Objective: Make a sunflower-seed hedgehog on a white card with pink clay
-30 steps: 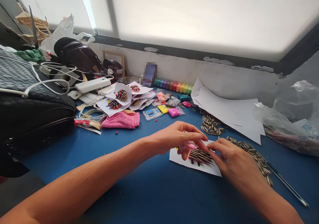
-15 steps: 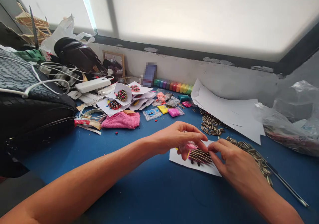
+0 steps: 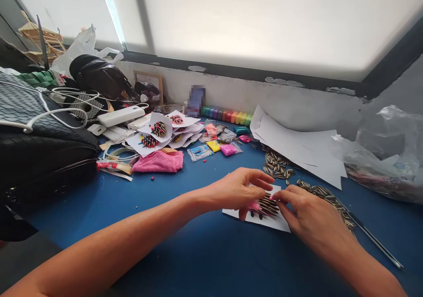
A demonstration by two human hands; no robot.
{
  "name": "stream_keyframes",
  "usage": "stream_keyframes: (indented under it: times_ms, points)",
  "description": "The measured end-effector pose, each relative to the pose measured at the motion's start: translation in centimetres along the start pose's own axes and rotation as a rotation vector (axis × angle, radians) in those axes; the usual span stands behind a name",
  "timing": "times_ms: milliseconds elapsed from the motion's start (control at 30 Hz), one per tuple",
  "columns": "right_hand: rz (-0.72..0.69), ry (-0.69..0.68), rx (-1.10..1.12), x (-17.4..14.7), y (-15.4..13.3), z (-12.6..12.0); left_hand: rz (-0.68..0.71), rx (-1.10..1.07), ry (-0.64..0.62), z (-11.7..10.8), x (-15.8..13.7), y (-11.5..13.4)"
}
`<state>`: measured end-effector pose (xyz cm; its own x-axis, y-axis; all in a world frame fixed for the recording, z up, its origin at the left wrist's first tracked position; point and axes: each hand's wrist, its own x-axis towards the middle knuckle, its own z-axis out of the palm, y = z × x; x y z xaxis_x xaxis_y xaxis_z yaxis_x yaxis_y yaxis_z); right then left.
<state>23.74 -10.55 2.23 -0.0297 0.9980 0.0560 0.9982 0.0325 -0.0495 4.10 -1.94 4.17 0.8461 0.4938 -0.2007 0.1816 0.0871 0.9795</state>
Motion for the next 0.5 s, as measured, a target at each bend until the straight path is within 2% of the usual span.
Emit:
stream_keyframes:
  times_ms: [300, 500]
  points:
    - [-0.029, -0.044, -0.077, -0.4, 0.1, -0.4, -0.043, 0.048, -0.069, 1.0, 1.8, 0.4]
    - [-0.004, -0.106, -0.094, -0.6, -0.1, -0.7, -0.083, 0.089, -0.061, 1.0, 2.1, 0.5]
